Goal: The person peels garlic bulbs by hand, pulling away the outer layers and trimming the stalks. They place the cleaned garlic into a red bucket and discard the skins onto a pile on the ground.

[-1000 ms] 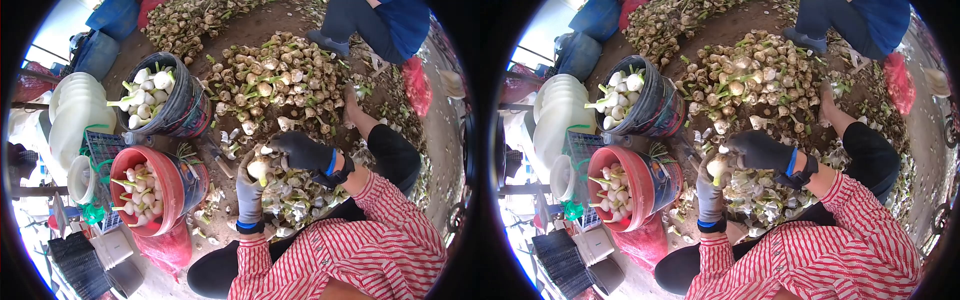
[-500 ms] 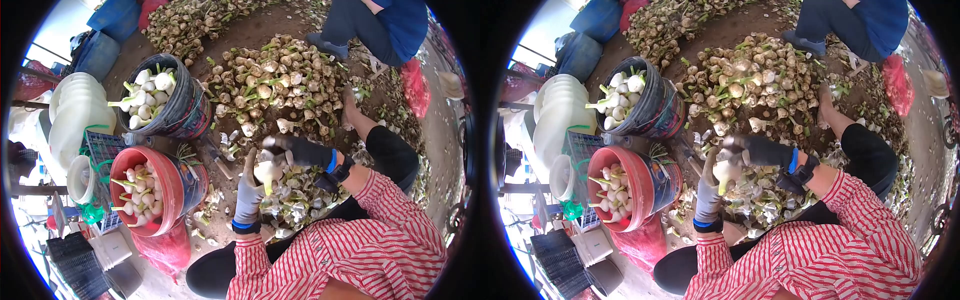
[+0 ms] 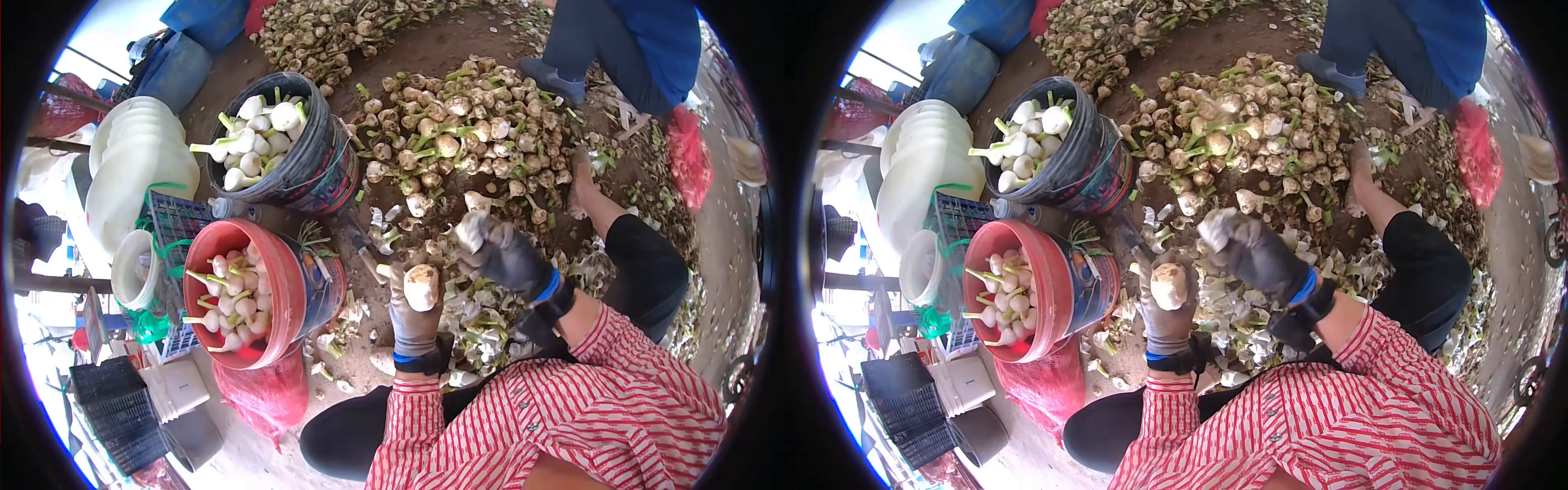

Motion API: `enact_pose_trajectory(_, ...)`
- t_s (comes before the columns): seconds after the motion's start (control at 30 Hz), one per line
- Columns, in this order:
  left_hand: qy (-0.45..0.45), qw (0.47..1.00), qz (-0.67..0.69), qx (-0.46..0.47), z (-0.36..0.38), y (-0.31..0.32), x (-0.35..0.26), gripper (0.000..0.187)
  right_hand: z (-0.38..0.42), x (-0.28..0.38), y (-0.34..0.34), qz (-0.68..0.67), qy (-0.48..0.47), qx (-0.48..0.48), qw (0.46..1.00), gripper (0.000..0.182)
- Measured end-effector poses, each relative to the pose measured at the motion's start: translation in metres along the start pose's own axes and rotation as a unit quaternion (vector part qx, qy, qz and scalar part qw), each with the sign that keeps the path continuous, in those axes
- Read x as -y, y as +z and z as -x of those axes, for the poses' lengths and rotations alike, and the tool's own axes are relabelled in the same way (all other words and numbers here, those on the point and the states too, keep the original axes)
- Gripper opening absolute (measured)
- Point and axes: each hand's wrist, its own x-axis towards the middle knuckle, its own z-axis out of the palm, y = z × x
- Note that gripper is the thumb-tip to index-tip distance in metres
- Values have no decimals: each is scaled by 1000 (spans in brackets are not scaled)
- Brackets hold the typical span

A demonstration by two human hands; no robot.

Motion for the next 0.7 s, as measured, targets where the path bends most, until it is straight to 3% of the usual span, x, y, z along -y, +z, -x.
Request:
enact_pose_trajectory(0.03, -144, 957, 251, 4, -2, -5, 0, 43, -3, 11, -9, 44, 38, 43, 997, 31)
enact_pose_trajectory(0.07, -275, 833, 480, 11, -3, -9, 0, 47, -3, 17, -18, 87, 73, 84, 990, 33)
enact_pose_trajectory(0.1, -250, 853, 459, 9, -8, -9, -4, 53, -1, 16, -26, 88, 72, 84, 990, 33)
enact_pose_trajectory(0.13, -250, 852, 460, 11, -9, -11, -7, 53, 1, 15, -33, 320, 119, 44, 939, 36)
enact_pose_trajectory(0.17, -189, 917, 350, 15, -9, -11, -10, 54, 3, 15, -31, 532, 161, 1, 831, 40)
enact_pose_trajectory(0.2, -125, 964, 234, 20, -9, -11, -13, 56, 4, 12, -27, 533, 162, 0, 831, 40)
enact_pose_trajectory(0.27, -106, 969, 222, 15, -8, -8, -15, 51, 0, 3, -11, 534, 66, -35, 842, 47)
enact_pose_trajectory(0.33, -69, 979, 193, 7, -7, -5, -17, 43, -5, 4, -1, 570, 79, -3, 818, 50)
enact_pose_trajectory(0.37, -12, 993, 114, 19, -12, -4, -11, 38, -5, -1, -3, 592, 66, -2, 803, 50)
enact_pose_trajectory(0.4, -12, 993, 114, 21, -11, -4, -9, 38, -5, -6, -7, 615, 53, -1, 787, 50)
enact_pose_trajectory(0.43, -32, 993, 115, 23, -10, -5, -9, 39, -5, -11, -14, 515, 78, -20, 853, 47)
enact_pose_trajectory(0.47, -51, 992, 116, 25, -9, -5, -10, 40, -6, -8, -12, 516, 78, -20, 853, 47)
enact_pose_trajectory(0.53, -40, 993, 110, 15, -7, -8, -4, 42, -7, -2, -4, 513, 168, -24, 841, 45)
enact_pose_trajectory(0.57, -101, 972, 209, 26, -4, -13, 0, 39, -6, -2, -1, 513, 170, -24, 841, 45)
enact_pose_trajectory(0.6, -160, 938, 305, 36, -4, -16, 5, 35, -3, -2, 1, 465, 130, -44, 875, 45)
enact_pose_trajectory(0.63, -138, 952, 272, 35, -4, -15, 12, 32, -2, -1, 2, 415, 89, -64, 903, 45)
enact_pose_trajectory(0.67, -141, 951, 272, 36, -4, -13, 10, 32, -1, 0, 2, 414, 90, -66, 903, 45)
enact_pose_trajectory(0.7, -114, 974, 196, 20, -6, -8, 6, 30, 0, 1, 2, 501, 104, -59, 857, 45)
